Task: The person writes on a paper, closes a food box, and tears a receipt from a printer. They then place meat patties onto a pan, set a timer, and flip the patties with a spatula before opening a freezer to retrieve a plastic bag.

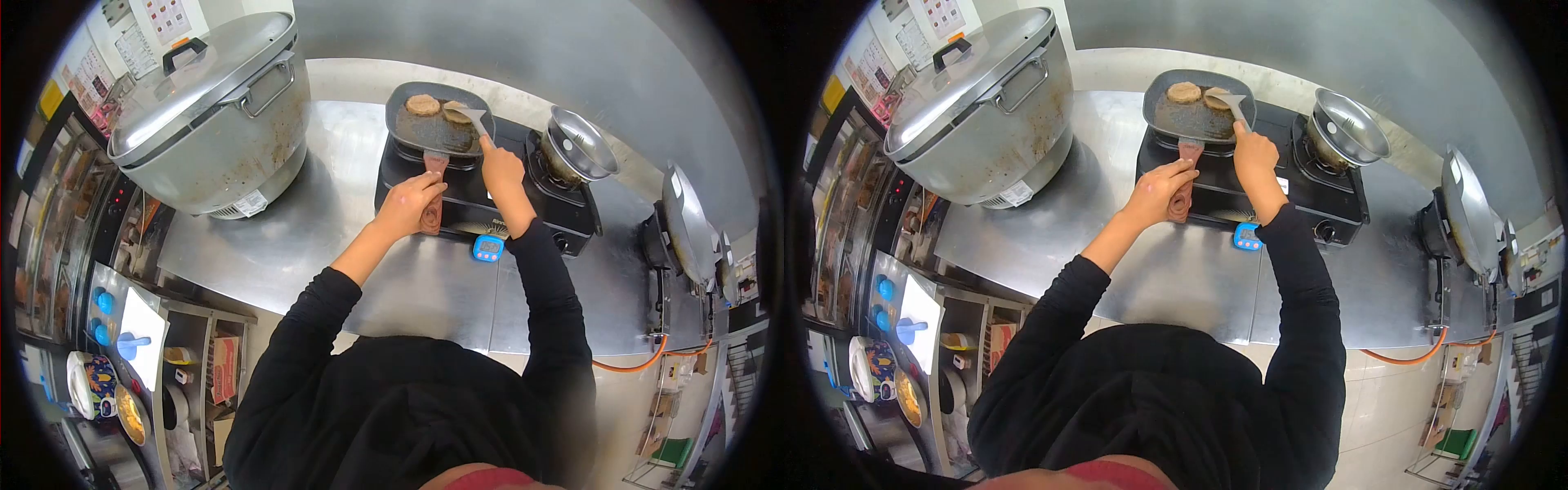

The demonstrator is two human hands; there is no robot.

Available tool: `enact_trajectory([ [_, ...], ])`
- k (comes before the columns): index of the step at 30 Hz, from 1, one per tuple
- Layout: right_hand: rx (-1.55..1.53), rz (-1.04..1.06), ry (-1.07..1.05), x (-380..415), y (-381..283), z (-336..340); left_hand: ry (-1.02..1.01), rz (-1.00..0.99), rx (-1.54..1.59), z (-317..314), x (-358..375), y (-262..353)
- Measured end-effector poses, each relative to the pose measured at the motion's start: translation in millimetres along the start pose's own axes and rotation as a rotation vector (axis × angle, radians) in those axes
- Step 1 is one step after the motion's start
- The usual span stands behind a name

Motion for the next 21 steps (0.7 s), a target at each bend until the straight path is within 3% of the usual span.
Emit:
enact_trajectory([
  [9,0.052,0.014,0.113,-15.4,2.3,-1.4,0.007,-0.009,0.009,-0.5,0.7,-1.2],
  [14,0.006,-0.051,-0.015,-20.2,-0.9,12.0,0.032,-0.010,0.015,-2.0,3.7,-4.7],
  [21,-0.010,0.041,0.030,-39.2,-57.7,24.6,-0.002,0.008,0.009,-0.5,2.2,-8.1],
])
Point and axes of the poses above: each hand's wrist, its own x-axis away from the middle knuckle, its own z-axis out of the back of the hand, y = z × x, the point moved 2 cm from there along -x, towards the middle knuckle, and after that the axes turned 11 degrees about x, right-handed, at the moved point
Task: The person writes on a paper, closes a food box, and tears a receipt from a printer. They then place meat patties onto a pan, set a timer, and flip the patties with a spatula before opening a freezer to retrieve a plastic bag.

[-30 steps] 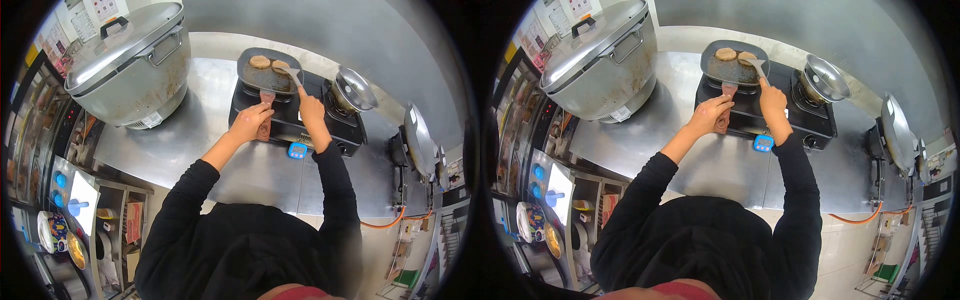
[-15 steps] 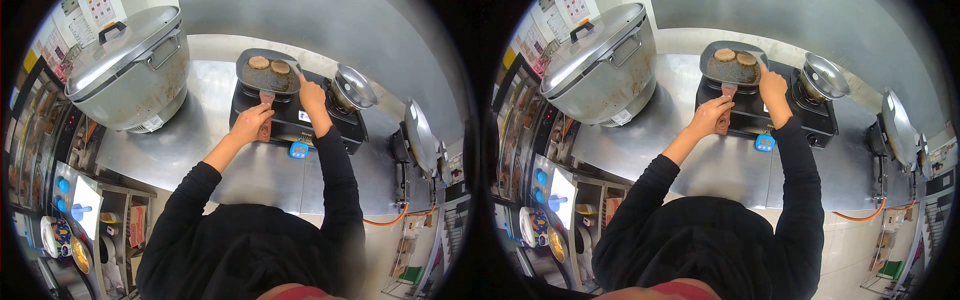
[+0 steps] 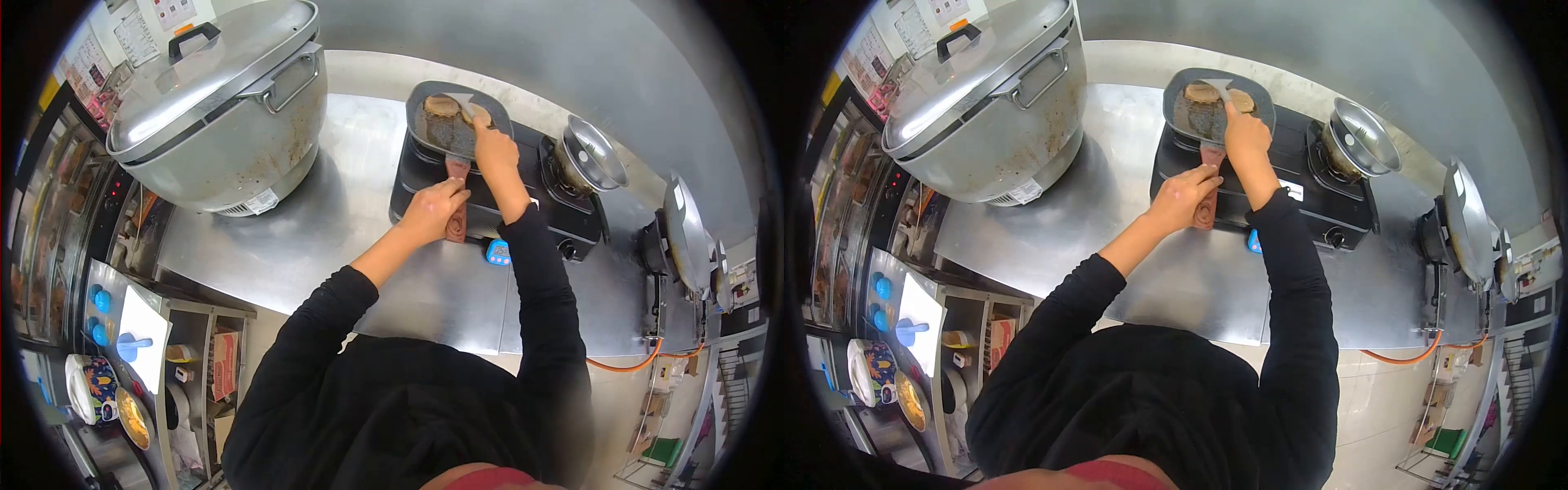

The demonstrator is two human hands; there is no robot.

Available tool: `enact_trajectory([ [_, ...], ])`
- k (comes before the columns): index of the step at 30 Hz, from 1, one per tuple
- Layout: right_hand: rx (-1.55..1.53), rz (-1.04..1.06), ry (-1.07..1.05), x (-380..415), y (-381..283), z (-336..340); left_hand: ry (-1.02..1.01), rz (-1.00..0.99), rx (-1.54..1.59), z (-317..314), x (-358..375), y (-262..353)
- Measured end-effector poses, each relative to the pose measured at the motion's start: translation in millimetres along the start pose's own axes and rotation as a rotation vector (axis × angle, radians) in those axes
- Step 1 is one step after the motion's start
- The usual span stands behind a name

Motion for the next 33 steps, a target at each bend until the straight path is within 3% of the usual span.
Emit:
enact_trajectory([
  [5,0.046,0.015,-0.146,1.8,-18.8,-11.8,-0.015,0.015,0.020,0.3,-1.1,-3.1],
  [11,0.066,0.012,-0.051,-0.7,-10.4,19.0,0.023,-0.016,0.012,-2.8,3.3,-5.4],
  [17,0.116,0.010,-0.082,25.4,-31.8,-7.1,0.041,-0.038,0.059,-2.4,1.4,-7.0],
  [21,0.105,0.007,-0.042,17.8,-22.0,22.3,0.034,-0.060,0.013,2.0,0.6,-5.1],
  [24,0.158,0.023,-0.112,28.3,-32.2,9.4,0.086,-0.069,0.000,-3.4,2.3,-8.5],
  [27,0.115,0.024,-0.116,35.8,-35.8,2.1,-0.027,0.013,0.066,-6.3,3.1,-11.6],
  [33,0.140,0.013,-0.123,23.7,-15.9,29.7,0.031,-0.040,0.018,-4.1,4.5,-10.1],
])
Point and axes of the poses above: each hand's wrist, its own x-axis away from the middle knuckle, its own z-axis out of the back of the hand, y = z × x, the point moved 2 cm from there along -x, towards the middle knuckle, and after that the axes turned 11 degrees about x, right-handed, at the moved point
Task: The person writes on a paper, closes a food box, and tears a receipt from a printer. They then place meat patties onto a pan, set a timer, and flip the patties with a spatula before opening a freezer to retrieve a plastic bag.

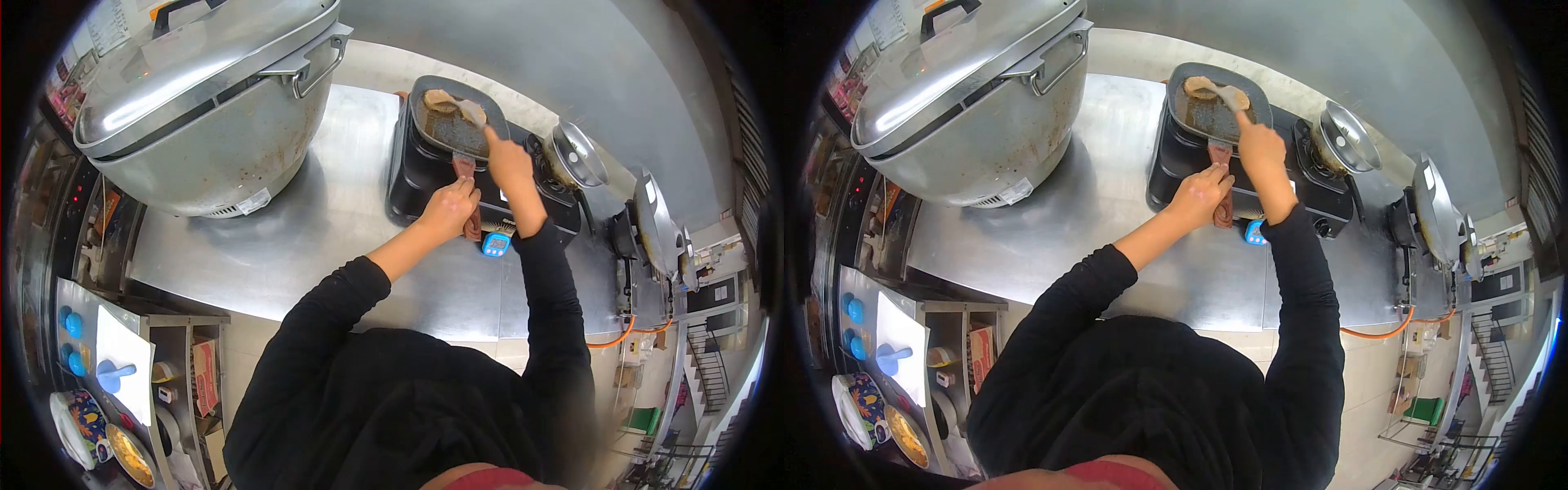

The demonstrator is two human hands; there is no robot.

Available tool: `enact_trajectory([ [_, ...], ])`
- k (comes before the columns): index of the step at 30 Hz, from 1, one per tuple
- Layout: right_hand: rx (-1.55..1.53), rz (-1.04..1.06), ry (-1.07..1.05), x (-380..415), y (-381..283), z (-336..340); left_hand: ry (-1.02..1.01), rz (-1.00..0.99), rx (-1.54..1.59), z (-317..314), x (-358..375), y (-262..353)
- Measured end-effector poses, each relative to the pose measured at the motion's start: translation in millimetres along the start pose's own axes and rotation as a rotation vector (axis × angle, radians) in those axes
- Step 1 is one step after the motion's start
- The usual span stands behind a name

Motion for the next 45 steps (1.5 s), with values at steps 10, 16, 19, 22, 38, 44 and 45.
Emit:
enact_trajectory([
  [10,0.033,-0.010,0.070,15.7,-6.4,-14.0,-0.008,-0.007,0.015,3.4,-3.5,1.6],
  [16,-0.019,-0.029,0.091,16.6,-1.6,-8.7,-0.053,0.017,0.057,8.9,-3.8,4.7],
  [19,-0.006,-0.041,0.036,16.5,1.5,-15.2,-0.035,0.001,0.040,5.7,-3.9,3.2],
  [22,-0.017,-0.155,0.027,12.1,24.3,-13.5,0.019,-0.037,0.012,5.6,-3.1,2.4],
  [38,0.048,-0.147,0.020,22.1,47.0,-29.6,-0.033,0.003,0.020,5.9,-3.8,2.5],
  [44,0.055,-0.163,-0.008,31.5,32.1,-36.9,-0.055,0.007,0.022,4.7,-4.5,2.1],
  [45,0.039,-0.162,0.012,31.0,36.2,-32.9,-0.055,0.006,0.018,5.1,-4.5,1.9],
])
Point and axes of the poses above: each hand's wrist, its own x-axis away from the middle knuckle, its own z-axis out of the back of the hand, y = z × x, the point moved 2 cm from there along -x, towards the middle knuckle, and after that the axes turned 11 degrees about x, right-handed, at the moved point
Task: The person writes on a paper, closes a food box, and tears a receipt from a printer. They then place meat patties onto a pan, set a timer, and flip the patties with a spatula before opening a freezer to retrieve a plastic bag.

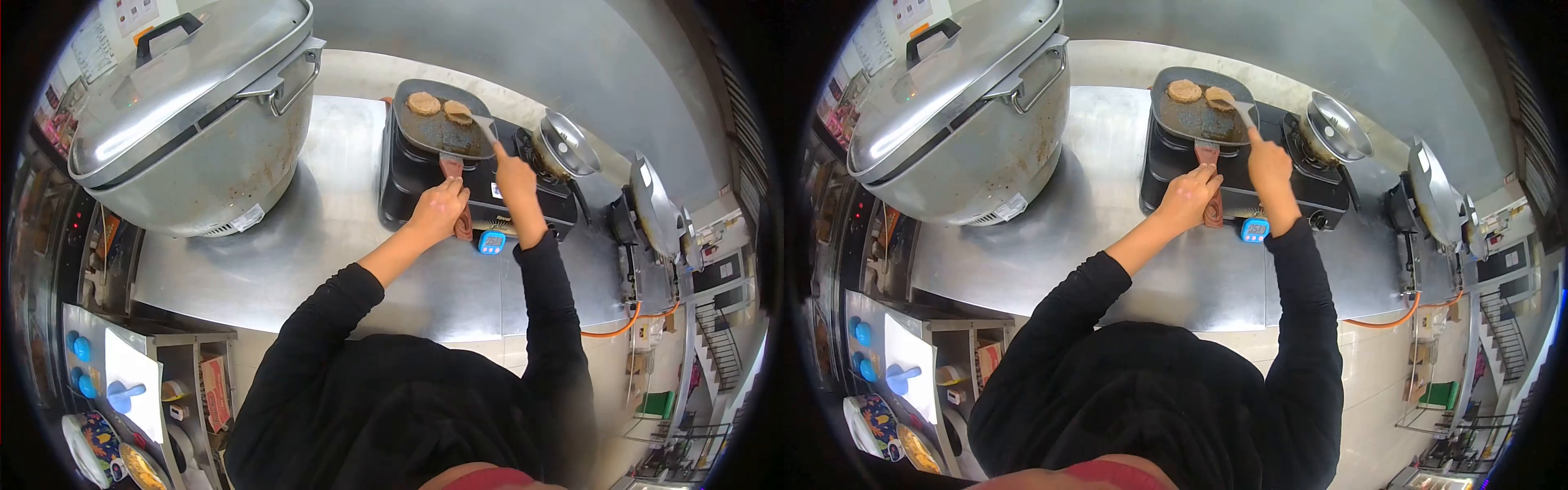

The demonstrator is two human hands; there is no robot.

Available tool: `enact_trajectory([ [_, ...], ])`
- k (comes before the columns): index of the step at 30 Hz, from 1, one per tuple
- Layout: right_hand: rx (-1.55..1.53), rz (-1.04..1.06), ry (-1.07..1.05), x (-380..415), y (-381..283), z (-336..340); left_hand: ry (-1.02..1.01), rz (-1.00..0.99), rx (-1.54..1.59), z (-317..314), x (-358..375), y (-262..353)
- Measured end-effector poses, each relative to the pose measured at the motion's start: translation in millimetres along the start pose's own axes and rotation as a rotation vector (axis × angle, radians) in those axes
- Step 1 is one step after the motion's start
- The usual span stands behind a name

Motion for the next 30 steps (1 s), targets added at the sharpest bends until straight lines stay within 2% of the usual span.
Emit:
enact_trajectory([
  [3,-0.023,-0.001,0.031,0.5,7.7,18.9,0.065,-0.072,-0.053,3.2,-0.6,2.5],
  [6,0.018,-0.007,-0.030,12.0,-4.5,-8.0,-0.020,0.030,0.022,4.8,-1.1,3.6],
  [10,-0.031,-0.008,0.023,12.2,-3.5,-12.3,-0.012,0.012,0.022,3.0,-0.7,2.6],
  [14,-0.042,-0.042,0.018,7.3,8.5,5.8,0.013,-0.006,0.018,2.8,0.3,1.2],
  [16,-0.004,-0.043,-0.043,17.6,-3.1,0.7,0.013,-0.001,0.022,3.3,-1.6,0.4],
  [19,-0.011,-0.049,-0.027,25.9,-9.8,-11.4,-0.009,0.013,0.019,3.6,-0.3,1.8],
  [24,-0.010,-0.032,0.019,2.5,8.4,11.6,-0.011,0.002,0.015,3.0,-0.9,1.6],
  [30,-0.025,-0.006,0.022,9.6,-11.7,-9.6,0.016,-0.012,0.010,3.0,-1.2,2.5],
])
Point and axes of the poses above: each hand's wrist, its own x-axis away from the middle knuckle, its own z-axis out of the back of the hand, y = z × x, the point moved 2 cm from there along -x, towards the middle knuckle, and after that the axes turned 11 degrees about x, right-handed, at the moved point
